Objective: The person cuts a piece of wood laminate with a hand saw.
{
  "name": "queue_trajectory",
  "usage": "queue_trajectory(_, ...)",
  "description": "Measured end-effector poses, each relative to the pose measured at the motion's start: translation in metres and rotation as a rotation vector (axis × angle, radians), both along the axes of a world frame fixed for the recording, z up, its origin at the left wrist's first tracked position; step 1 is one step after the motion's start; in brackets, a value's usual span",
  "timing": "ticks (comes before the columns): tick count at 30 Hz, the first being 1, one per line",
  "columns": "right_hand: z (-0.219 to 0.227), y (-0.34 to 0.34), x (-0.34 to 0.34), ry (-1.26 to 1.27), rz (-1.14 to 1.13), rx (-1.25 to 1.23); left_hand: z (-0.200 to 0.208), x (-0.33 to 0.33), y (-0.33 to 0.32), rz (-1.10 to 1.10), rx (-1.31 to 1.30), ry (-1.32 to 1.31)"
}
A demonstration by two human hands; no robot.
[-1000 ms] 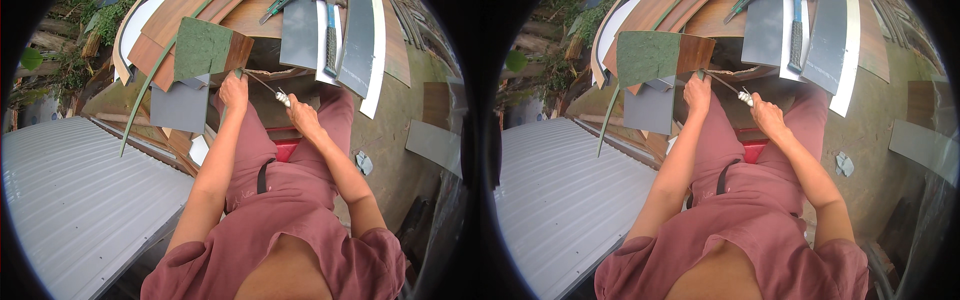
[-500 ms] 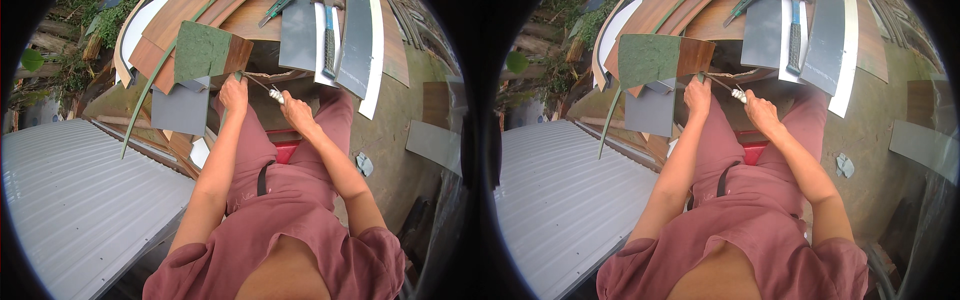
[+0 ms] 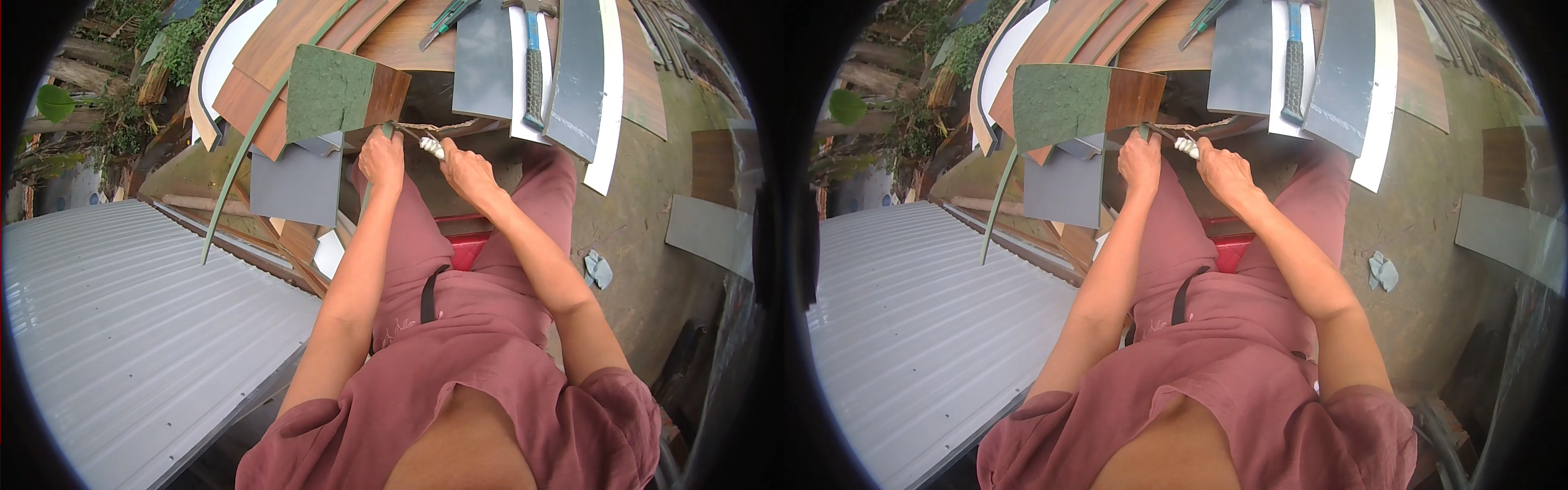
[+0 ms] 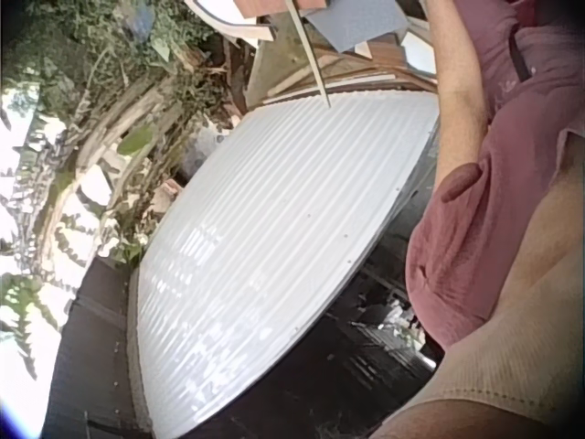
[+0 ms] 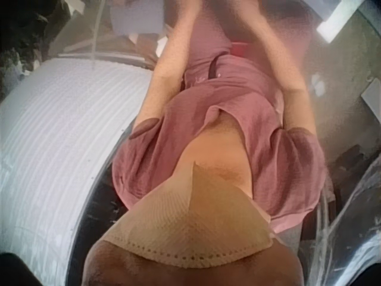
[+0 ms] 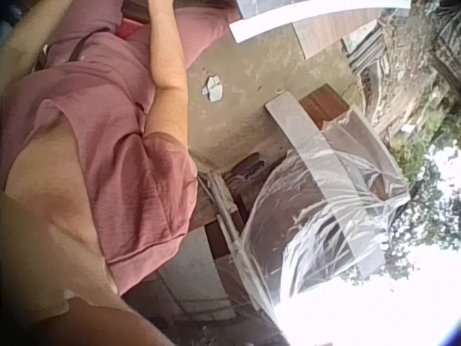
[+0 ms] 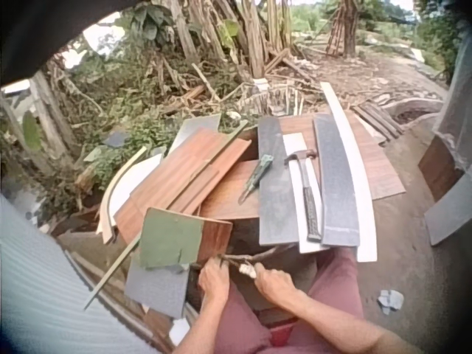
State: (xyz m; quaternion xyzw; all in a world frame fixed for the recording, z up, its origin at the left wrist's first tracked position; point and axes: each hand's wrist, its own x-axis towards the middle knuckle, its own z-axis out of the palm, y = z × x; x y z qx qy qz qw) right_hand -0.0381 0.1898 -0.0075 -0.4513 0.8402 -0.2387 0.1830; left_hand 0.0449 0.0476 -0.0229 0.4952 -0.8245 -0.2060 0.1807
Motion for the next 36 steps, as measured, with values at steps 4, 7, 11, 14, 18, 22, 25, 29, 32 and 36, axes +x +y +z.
queue_trajectory(4,0.000,0.037,0.006,-0.026,-0.037,0.070,0.001,0.000,-0.001,-0.001,-0.020,-0.005)
queue_trajectory(7,0.003,0.027,0.004,-0.029,-0.047,0.058,0.003,0.000,-0.002,0.007,-0.003,-0.012)
queue_trajectory(11,0.004,-0.018,-0.002,0.003,-0.025,-0.004,0.002,-0.003,0.001,0.005,-0.010,-0.001)
queue_trajectory(14,0.006,-0.024,-0.002,0.005,-0.028,-0.022,-0.002,-0.001,0.000,-0.014,-0.012,-0.021)
queue_trajectory(18,-0.001,0.019,0.003,0.000,-0.013,0.010,-0.001,0.002,-0.001,0.001,-0.013,-0.003)
queue_trajectory(22,0.000,0.040,0.004,-0.038,-0.057,0.080,0.003,-0.001,-0.001,0.008,-0.016,-0.012)
queue_trajectory(25,0.004,0.017,0.000,-0.042,-0.042,0.038,0.005,0.000,0.000,0.012,-0.010,-0.014)
queue_trajectory(29,0.012,-0.027,-0.003,-0.039,-0.017,-0.011,0.004,-0.002,0.002,-0.007,0.005,-0.004)
queue_trajectory(32,0.006,-0.018,-0.002,-0.036,-0.008,0.007,0.001,0.000,0.001,-0.001,0.016,-0.021)
queue_trajectory(36,-0.001,0.035,0.001,-0.044,-0.033,0.096,0.003,0.001,-0.001,-0.010,-0.002,0.005)
